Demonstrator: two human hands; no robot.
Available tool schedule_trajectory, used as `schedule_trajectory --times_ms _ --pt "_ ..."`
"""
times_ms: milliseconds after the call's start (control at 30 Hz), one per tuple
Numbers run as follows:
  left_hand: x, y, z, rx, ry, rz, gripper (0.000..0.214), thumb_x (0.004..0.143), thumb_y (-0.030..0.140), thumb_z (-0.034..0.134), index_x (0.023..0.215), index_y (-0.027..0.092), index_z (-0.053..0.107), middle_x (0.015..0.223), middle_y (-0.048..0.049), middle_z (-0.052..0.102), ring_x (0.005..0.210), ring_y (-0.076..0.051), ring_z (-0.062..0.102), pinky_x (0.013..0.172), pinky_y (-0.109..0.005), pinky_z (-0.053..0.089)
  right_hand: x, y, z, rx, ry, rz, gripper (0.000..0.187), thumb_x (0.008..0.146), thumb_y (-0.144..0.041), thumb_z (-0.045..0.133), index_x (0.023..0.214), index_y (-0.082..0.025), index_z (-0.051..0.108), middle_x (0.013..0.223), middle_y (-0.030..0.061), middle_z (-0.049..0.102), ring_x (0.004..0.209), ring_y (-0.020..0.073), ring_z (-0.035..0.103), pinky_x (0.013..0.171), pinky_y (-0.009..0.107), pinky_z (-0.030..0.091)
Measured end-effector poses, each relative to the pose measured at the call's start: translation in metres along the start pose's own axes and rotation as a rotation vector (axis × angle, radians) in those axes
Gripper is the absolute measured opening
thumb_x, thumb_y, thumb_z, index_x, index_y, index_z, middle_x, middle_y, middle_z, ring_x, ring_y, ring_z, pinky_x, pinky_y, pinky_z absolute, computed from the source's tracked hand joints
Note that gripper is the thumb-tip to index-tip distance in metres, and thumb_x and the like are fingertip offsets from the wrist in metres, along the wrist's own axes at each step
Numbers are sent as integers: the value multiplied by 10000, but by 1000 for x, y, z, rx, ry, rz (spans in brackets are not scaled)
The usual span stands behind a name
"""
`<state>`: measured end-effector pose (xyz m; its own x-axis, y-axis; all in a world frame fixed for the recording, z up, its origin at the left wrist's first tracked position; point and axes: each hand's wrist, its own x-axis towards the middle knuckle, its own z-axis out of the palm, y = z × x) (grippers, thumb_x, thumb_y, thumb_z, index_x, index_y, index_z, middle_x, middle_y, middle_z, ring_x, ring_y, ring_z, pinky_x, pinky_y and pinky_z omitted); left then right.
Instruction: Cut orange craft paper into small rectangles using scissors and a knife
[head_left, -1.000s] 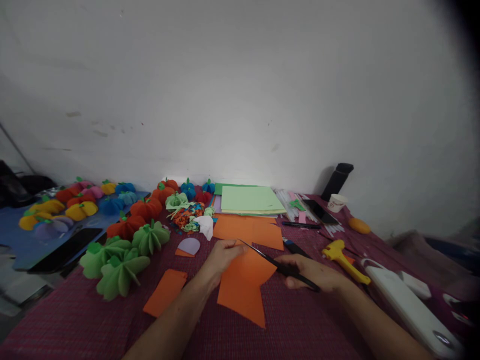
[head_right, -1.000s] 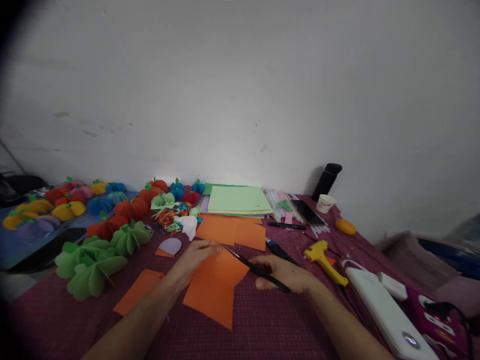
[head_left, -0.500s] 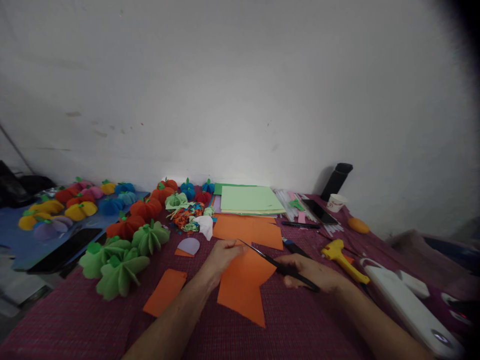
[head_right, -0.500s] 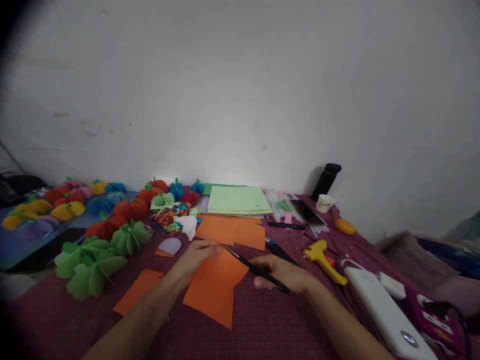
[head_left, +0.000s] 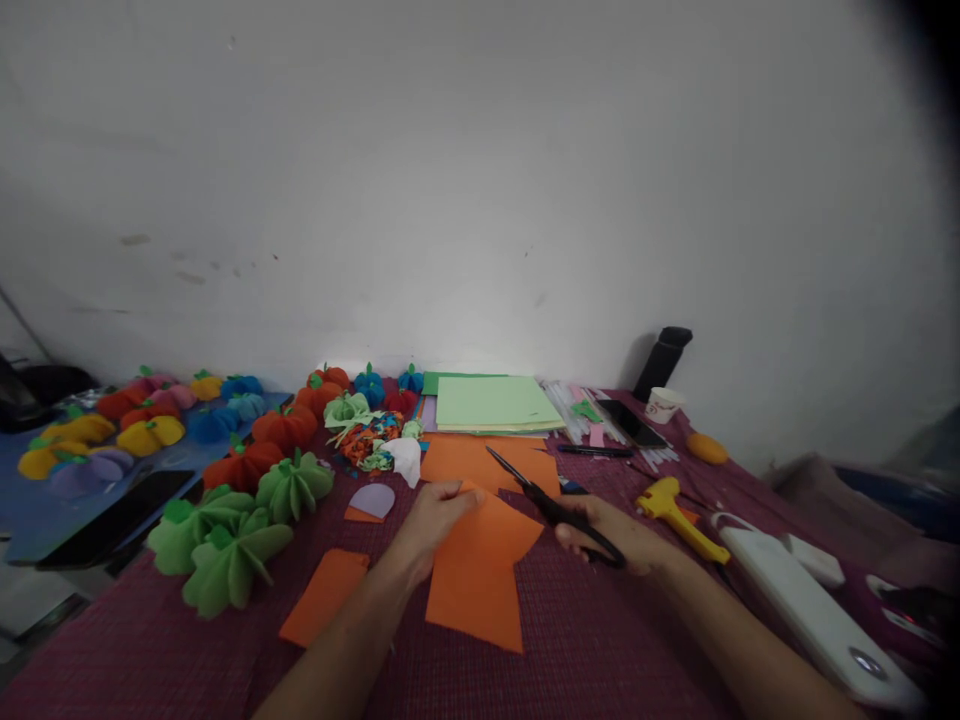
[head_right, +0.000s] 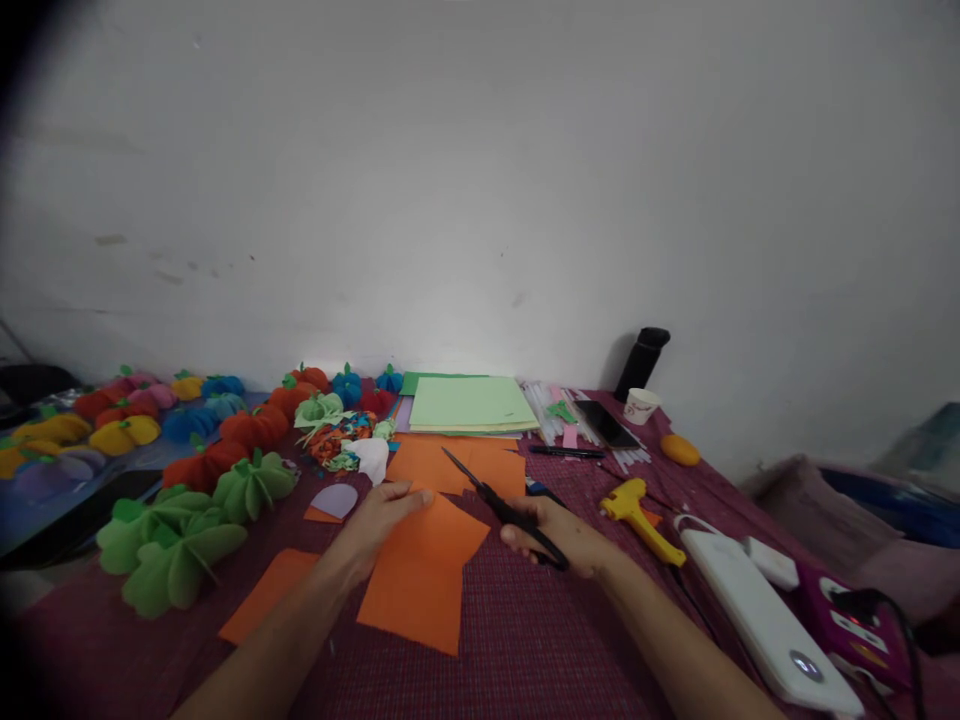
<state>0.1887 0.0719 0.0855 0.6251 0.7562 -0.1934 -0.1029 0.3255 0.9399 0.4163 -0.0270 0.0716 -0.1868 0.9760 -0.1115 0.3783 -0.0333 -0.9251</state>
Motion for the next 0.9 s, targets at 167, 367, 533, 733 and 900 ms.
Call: schedule_trajectory --times_ms 167,367,533,733,900 --pt "-3 8 -6 -45 -19 88 292 594 378 689 668 106 615 630 -46 635 556 -156 594 566 -263 445 2 3 -2 -48 50 -52 382 726 -429 574 974 -144 512 801 14 522 663 120 496 576 226 403" --pt "-1 13 -14 -170 19 152 301 602 352 691 810 138 642 696 -38 664 592 -172 619 612 -302 479 5 15 -3 -231 176 -66 404 662 -403 631 948 -159 483 878 33 565 777 174 528 664 273 414" --pt "5 16 -20 -236 326 233 323 610 336 678 859 133 642 727 -42 675 603 -156 626 622 -271 488 7 23 -11 -431 415 4 397 679 -403 604 992 -196 475 770 13 586 685 168 547 608 272 405" --pt "9 25 -27 -293 708 555 242 703 302 588 878 141 633 894 -46 663 753 -137 621 719 -248 483 9 27 -33 -502 795 89 448 716 -430 554 1086 -208 434 968 95 606 945 240 563 757 350 424" --pt "16 23 -36 -309 802 711 310 723 356 567 935 137 618 981 -68 633 866 -160 591 799 -271 461 8 26 -31 -577 769 110 432 716 -417 556 1094 -221 485 956 83 630 919 232 585 748 335 436"
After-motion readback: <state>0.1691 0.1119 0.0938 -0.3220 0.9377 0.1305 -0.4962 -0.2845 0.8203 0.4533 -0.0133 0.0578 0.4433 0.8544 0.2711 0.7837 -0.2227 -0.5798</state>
